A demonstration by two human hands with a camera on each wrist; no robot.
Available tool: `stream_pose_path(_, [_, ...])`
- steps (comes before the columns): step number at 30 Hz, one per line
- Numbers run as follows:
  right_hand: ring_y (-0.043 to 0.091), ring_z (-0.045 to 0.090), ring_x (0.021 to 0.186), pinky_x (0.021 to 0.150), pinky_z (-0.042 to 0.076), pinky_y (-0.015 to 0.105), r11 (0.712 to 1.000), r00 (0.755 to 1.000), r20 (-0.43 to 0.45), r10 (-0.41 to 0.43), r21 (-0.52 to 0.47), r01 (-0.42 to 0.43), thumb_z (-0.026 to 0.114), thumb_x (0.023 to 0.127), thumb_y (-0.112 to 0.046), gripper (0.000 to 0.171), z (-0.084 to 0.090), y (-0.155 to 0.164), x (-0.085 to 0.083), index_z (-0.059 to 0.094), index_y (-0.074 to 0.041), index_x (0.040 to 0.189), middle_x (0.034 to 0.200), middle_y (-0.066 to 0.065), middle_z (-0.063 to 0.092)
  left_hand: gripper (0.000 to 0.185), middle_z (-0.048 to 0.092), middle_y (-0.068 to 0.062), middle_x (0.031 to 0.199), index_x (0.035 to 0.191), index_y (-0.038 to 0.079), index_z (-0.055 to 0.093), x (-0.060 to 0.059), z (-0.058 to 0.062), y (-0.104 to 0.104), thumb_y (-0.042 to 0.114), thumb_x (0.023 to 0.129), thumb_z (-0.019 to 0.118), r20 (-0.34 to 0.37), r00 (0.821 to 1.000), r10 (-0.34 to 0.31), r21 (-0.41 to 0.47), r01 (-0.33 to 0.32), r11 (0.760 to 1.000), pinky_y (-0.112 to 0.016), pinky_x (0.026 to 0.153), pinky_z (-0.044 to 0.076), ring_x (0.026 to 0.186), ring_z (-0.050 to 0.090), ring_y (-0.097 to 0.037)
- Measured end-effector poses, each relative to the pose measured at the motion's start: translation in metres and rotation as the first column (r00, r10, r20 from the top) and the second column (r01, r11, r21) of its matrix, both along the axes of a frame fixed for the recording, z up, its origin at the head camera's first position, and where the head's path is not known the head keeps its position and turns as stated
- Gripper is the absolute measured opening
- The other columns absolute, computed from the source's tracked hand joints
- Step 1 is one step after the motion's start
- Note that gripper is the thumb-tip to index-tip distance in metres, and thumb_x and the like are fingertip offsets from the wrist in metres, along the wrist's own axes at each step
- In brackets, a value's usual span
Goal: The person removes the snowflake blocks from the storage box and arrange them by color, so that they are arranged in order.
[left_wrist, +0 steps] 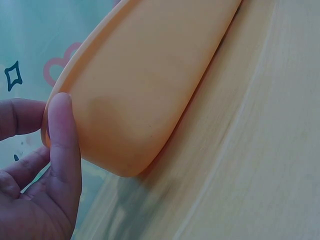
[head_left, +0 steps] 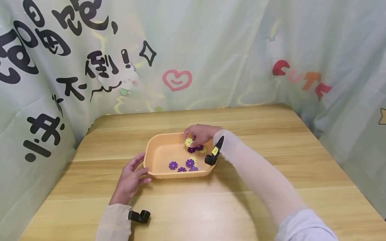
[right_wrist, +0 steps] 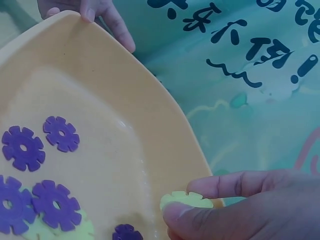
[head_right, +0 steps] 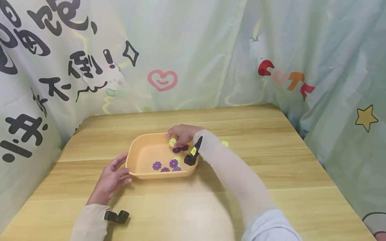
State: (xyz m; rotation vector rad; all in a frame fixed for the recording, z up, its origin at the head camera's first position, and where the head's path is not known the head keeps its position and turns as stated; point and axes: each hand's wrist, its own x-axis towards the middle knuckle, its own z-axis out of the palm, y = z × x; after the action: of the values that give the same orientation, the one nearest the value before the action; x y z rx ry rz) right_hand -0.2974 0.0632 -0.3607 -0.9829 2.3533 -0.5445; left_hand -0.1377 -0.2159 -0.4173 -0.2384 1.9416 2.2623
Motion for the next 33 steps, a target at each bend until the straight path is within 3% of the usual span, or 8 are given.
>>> stream_pose_path(8, [0.010, 0.050, 0.056, 0.055, 0.044, 0.021, 1.000, 1.000, 0.028, -0.007, -0.030, 0.007, 0.071, 0.089, -0.009, 0.036, 0.004, 0.013, -0.002, 0.058, -0.007, 0.123, 0.066, 0.001, 0.055, 0.065, 0.028, -0.012, 0.152, 0.150, 0.005, 0.029, 0.001, 0.000, 0.000, -0.011, 0.092, 0.052, -0.005, 1.000, -0.006, 0.002, 0.006, 1.000, -0.023, 0.059, 0.059, 0.072, 0.060, -0.017])
stream_pose_path(13, [0.015, 0.055, 0.059, 0.055, 0.047, 0.021, 0.998, 0.996, 0.081, -0.042, -0.036, 0.045, 0.068, 0.090, -0.005, 0.038, 0.010, 0.021, 0.000, 0.055, -0.005, 0.126, 0.073, 0.011, 0.063, 0.065, 0.028, -0.012, 0.151, 0.150, 0.005, 0.029, 0.001, 0.000, -0.001, -0.011, 0.092, 0.052, -0.005, 1.000, -0.005, -0.001, 0.005, 1.000, -0.023, 0.059, 0.059, 0.072, 0.060, -0.017])
stream_pose_path(21, [0.012, 0.053, 0.057, 0.052, 0.046, 0.022, 0.996, 0.997, 0.059, -0.058, -0.057, 0.062, 0.066, 0.090, -0.003, 0.039, 0.015, 0.037, 0.001, 0.055, -0.004, 0.128, 0.068, 0.005, 0.059, 0.065, 0.029, -0.012, 0.151, 0.150, 0.005, 0.029, 0.001, 0.000, -0.001, -0.011, 0.092, 0.052, -0.007, 1.000, -0.007, 0.004, 0.007, 1.000, -0.023, 0.059, 0.059, 0.072, 0.060, -0.017])
stream_pose_path(24, [0.020, 0.057, 0.060, 0.053, 0.049, 0.025, 0.994, 0.995, 0.069, -0.072, -0.081, 0.078, 0.066, 0.090, -0.001, 0.039, 0.017, 0.044, 0.001, 0.055, -0.004, 0.127, 0.069, 0.007, 0.060, 0.065, 0.030, -0.012, 0.151, 0.150, 0.005, 0.029, 0.001, 0.000, 0.000, -0.011, 0.092, 0.052, -0.007, 1.000, -0.006, 0.001, 0.006, 1.000, -0.023, 0.059, 0.059, 0.072, 0.061, -0.017])
stream_pose_path(28, [0.027, 0.061, 0.070, 0.057, 0.052, 0.028, 0.988, 0.991, 0.078, -0.111, -0.102, 0.119, 0.065, 0.089, 0.001, 0.039, 0.018, 0.057, 0.001, 0.056, -0.004, 0.126, 0.079, 0.007, 0.063, 0.065, 0.030, -0.011, 0.151, 0.150, 0.006, 0.030, 0.000, -0.001, 0.000, -0.011, 0.092, 0.052, -0.004, 1.000, -0.001, -0.006, 0.001, 1.000, -0.024, 0.060, 0.059, 0.072, 0.061, -0.017])
stream_pose_path(33, [0.023, 0.063, 0.076, 0.063, 0.055, 0.028, 0.978, 0.986, 0.073, -0.151, -0.132, 0.160, 0.067, 0.088, 0.002, 0.038, 0.018, 0.073, 0.000, 0.057, -0.004, 0.123, 0.093, 0.011, 0.066, 0.065, 0.030, -0.011, 0.151, 0.150, 0.006, 0.029, 0.000, 0.000, 0.000, -0.011, 0.092, 0.052, -0.001, 1.000, 0.000, -0.008, 0.000, 1.000, -0.024, 0.060, 0.059, 0.072, 0.061, -0.017])
